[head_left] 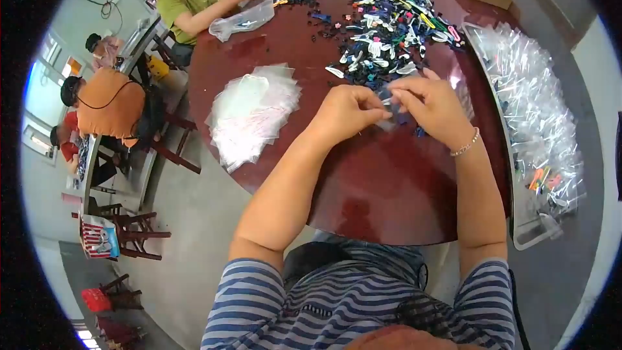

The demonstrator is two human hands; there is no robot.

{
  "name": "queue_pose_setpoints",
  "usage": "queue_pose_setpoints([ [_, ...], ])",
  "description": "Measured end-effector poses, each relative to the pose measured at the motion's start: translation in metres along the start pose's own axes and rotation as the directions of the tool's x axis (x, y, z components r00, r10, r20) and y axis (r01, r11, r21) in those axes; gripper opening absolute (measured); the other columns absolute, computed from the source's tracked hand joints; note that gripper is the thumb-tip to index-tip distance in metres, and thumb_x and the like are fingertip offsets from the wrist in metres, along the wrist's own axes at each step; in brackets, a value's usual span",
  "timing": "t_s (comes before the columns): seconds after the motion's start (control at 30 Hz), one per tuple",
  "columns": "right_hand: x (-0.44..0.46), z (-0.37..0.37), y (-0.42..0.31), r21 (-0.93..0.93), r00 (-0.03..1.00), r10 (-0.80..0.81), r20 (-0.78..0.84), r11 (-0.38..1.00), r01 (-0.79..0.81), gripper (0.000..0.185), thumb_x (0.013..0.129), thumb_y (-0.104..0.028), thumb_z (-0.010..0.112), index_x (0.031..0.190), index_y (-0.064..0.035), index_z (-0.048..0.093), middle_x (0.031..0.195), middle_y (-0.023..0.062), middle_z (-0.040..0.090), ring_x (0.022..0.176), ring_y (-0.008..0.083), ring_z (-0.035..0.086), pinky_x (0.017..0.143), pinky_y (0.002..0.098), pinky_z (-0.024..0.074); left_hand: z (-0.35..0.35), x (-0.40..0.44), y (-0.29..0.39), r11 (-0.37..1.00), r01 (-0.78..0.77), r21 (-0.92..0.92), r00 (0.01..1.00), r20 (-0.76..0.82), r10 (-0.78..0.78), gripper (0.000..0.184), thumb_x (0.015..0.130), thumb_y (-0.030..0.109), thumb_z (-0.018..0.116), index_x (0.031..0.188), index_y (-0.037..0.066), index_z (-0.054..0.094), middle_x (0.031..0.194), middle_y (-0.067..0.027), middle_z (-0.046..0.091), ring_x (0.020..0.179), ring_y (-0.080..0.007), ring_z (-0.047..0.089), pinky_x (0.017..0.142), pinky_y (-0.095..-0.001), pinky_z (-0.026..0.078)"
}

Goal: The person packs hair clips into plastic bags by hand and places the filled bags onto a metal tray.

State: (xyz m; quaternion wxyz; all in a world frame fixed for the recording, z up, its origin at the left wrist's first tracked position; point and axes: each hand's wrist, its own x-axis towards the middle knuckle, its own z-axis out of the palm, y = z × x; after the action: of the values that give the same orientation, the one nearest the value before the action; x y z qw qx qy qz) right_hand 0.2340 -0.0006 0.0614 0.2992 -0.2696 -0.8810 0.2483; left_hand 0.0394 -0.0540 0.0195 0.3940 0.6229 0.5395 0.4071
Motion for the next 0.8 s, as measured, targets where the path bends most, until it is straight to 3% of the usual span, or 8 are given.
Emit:
queue_pose_setpoints([
  [0.03, -0.001, -0.001, -0.003, -0.001, 1.000, -0.001, 0.000, 1.000, 0.001, 0.014, 0.090, -0.013, 0.056, 0.095, -0.0041, 0.066, 0.086, 0.0044, 0.068, 0.074, 0.0136, 0.064, 0.101, 0.0430, 0.0358, 0.002, -0.001, 0.001, 1.000, -0.001, -0.001, 1.000, -0.001, 0.001, 0.013, 0.073, 0.005, 0.075, 0.084, 0.000, 0.070, 0.077, -0.0028, 0.068, 0.072, -0.0085, 0.060, 0.069, -0.0256, 0.049],
  [0.1, -0.002, 0.000, -0.009, -0.135, 0.990, -0.126, 0.058, 0.982, 0.133, 0.013, 0.090, -0.013, 0.054, 0.091, -0.0064, 0.065, 0.083, 0.0067, 0.067, 0.075, 0.0227, 0.064, 0.109, 0.0514, 0.0194, 0.005, -0.003, 0.005, 0.982, -0.064, -0.179, 0.997, 0.032, 0.071, 0.021, 0.075, 0.005, 0.073, 0.095, 0.000, 0.069, 0.086, -0.0035, 0.069, 0.079, -0.0089, 0.061, 0.075, -0.0267, 0.049],
  [0.2, -0.005, 0.002, -0.022, -0.202, 0.980, -0.183, 0.080, 0.960, 0.196, 0.009, 0.087, -0.015, 0.055, 0.085, -0.0084, 0.060, 0.074, 0.0099, 0.062, 0.075, 0.0305, 0.060, 0.103, 0.0526, 0.0284, 0.002, -0.001, 0.003, 0.965, -0.066, -0.253, 0.991, 0.099, 0.094, 0.027, 0.076, 0.004, 0.071, 0.103, -0.001, 0.066, 0.093, -0.0036, 0.069, 0.085, -0.0081, 0.060, 0.079, -0.0268, 0.048],
  [0.3, -0.005, 0.001, -0.028, -0.190, 0.971, -0.172, 0.165, 0.961, 0.202, 0.010, 0.089, -0.013, 0.054, 0.090, -0.0067, 0.061, 0.075, 0.0115, 0.062, 0.072, 0.0305, 0.060, 0.107, 0.0533, 0.0254, -0.001, -0.003, 0.006, 0.972, -0.055, -0.228, 0.988, 0.126, 0.086, 0.029, 0.078, 0.003, 0.070, 0.106, -0.001, 0.065, 0.096, -0.0049, 0.068, 0.089, -0.0101, 0.061, 0.081, -0.0266, 0.049],
  [0.43, -0.007, 0.012, -0.025, -0.157, 0.978, -0.164, 0.126, 0.971, 0.183, 0.009, 0.089, -0.014, 0.054, 0.090, -0.0074, 0.060, 0.074, 0.0123, 0.061, 0.071, 0.0314, 0.059, 0.106, 0.0520, 0.0290, -0.005, -0.005, 0.013, 0.992, -0.080, -0.096, 0.962, 0.252, 0.102, 0.028, 0.078, 0.002, 0.069, 0.105, -0.001, 0.064, 0.097, -0.0040, 0.068, 0.089, -0.0089, 0.060, 0.080, -0.0270, 0.049],
  [0.5, -0.006, 0.015, -0.026, -0.115, 0.974, -0.174, 0.147, 0.975, 0.192, 0.008, 0.088, -0.015, 0.057, 0.088, -0.0074, 0.059, 0.073, 0.0124, 0.060, 0.071, 0.0311, 0.059, 0.105, 0.0506, 0.0313, 0.000, -0.002, -0.001, 0.973, -0.088, -0.215, 0.948, 0.281, 0.147, 0.027, 0.078, 0.002, 0.069, 0.105, 0.001, 0.064, 0.096, -0.0021, 0.067, 0.088, -0.0082, 0.059, 0.079, -0.0266, 0.048],
  [0.73, -0.008, 0.017, -0.029, -0.137, 0.967, -0.224, 0.122, 0.961, 0.240, 0.006, 0.086, -0.013, 0.059, 0.088, -0.0076, 0.060, 0.074, 0.0114, 0.061, 0.073, 0.0298, 0.060, 0.104, 0.0508, 0.0323, 0.000, 0.000, -0.008, 0.941, -0.014, -0.339, 0.943, 0.309, 0.126, 0.031, 0.078, 0.000, 0.069, 0.108, 0.003, 0.063, 0.097, -0.0010, 0.066, 0.092, -0.0082, 0.058, 0.082, -0.0254, 0.047],
  [0.8, -0.007, 0.016, -0.030, -0.132, 0.963, -0.244, 0.116, 0.957, 0.258, 0.006, 0.087, -0.013, 0.059, 0.088, -0.0075, 0.060, 0.075, 0.0104, 0.062, 0.074, 0.0292, 0.061, 0.104, 0.0513, 0.0323, 0.000, -0.001, -0.004, 0.866, 0.063, -0.495, 0.927, 0.351, 0.134, 0.035, 0.079, -0.001, 0.068, 0.112, 0.002, 0.061, 0.104, -0.0024, 0.065, 0.095, -0.0093, 0.059, 0.085, -0.0262, 0.047],
])
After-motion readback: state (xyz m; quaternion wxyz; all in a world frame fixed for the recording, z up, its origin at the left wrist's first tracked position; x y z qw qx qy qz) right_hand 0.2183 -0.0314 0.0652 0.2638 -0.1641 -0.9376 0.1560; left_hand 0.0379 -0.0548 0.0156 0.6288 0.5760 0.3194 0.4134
